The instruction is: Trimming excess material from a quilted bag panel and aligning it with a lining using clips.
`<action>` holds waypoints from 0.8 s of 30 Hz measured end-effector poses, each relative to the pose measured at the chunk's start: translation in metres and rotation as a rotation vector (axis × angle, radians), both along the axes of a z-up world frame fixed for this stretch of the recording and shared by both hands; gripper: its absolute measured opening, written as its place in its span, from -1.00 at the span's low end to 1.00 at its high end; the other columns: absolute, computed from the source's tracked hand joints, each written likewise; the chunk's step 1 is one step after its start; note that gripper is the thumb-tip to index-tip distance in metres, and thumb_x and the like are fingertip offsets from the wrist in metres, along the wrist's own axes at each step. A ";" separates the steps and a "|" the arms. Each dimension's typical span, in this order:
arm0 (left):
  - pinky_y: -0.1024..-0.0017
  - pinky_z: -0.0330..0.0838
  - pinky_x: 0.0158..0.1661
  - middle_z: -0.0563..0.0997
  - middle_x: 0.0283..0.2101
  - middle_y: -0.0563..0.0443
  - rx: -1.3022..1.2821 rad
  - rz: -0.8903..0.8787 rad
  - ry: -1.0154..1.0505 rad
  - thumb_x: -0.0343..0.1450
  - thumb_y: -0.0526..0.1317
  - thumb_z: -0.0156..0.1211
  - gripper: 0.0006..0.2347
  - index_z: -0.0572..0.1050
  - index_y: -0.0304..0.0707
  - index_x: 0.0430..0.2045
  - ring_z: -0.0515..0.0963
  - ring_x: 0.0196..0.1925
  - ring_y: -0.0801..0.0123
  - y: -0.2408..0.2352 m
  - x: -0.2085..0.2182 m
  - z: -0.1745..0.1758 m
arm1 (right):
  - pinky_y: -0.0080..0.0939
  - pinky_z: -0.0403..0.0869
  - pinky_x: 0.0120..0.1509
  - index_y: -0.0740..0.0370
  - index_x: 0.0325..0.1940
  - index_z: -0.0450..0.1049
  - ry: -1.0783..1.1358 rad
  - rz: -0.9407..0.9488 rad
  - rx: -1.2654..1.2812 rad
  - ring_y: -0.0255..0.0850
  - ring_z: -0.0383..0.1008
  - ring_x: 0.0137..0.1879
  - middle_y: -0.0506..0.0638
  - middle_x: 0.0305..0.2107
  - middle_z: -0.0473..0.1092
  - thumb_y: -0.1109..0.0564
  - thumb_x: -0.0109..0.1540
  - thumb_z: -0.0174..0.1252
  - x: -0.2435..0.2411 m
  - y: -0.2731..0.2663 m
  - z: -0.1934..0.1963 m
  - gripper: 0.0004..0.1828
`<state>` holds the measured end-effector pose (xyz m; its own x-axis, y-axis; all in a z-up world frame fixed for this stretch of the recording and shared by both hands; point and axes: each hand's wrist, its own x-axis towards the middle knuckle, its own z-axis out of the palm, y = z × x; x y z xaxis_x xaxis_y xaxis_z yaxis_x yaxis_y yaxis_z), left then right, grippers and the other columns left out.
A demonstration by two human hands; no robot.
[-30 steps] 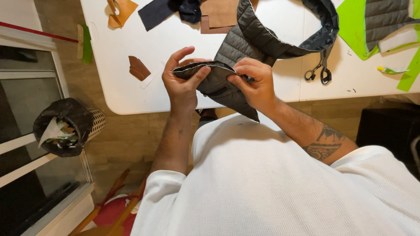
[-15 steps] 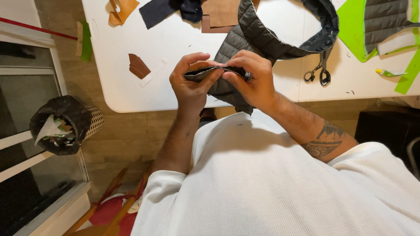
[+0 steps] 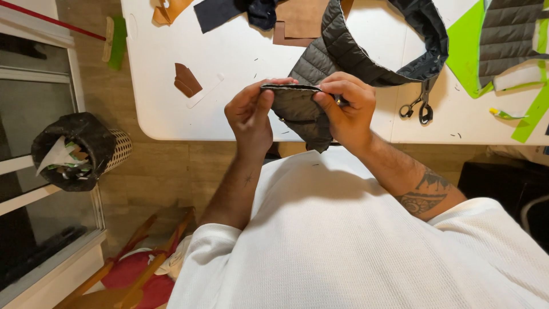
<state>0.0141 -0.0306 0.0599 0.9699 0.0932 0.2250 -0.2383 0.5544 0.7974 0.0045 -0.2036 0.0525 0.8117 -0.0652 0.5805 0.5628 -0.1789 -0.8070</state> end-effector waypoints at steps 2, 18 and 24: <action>0.08 0.64 -0.02 0.68 -0.21 -0.51 -0.039 0.023 0.013 0.49 -0.41 0.21 -0.86 0.54 -0.64 -0.17 0.69 -0.05 -0.19 -0.003 -0.001 -0.005 | -0.14 0.38 -0.29 0.46 -0.28 0.54 -0.002 -0.011 0.004 -0.06 0.39 -0.40 0.23 -0.44 0.48 0.25 0.32 0.35 -0.003 0.001 -0.002 -0.81; 0.03 0.68 -0.13 0.66 -0.27 -0.55 -0.093 0.127 0.118 0.48 -0.43 0.22 -0.87 0.56 -0.67 -0.21 0.70 -0.15 -0.23 -0.004 -0.001 -0.014 | -0.17 0.42 -0.28 0.41 -0.24 0.60 0.017 -0.042 -0.028 -0.08 0.43 -0.39 0.18 -0.41 0.50 0.21 0.28 0.40 -0.012 0.001 0.005 -0.83; 0.07 0.67 -0.10 0.67 -0.23 -0.52 -0.053 0.104 0.114 0.48 -0.39 0.25 -0.83 0.56 -0.65 -0.16 0.70 -0.09 -0.18 -0.004 -0.002 -0.017 | -0.13 0.43 -0.26 0.42 -0.26 0.58 0.030 -0.060 -0.042 -0.03 0.45 -0.39 0.18 -0.43 0.49 0.26 0.32 0.32 -0.012 -0.001 0.002 -0.87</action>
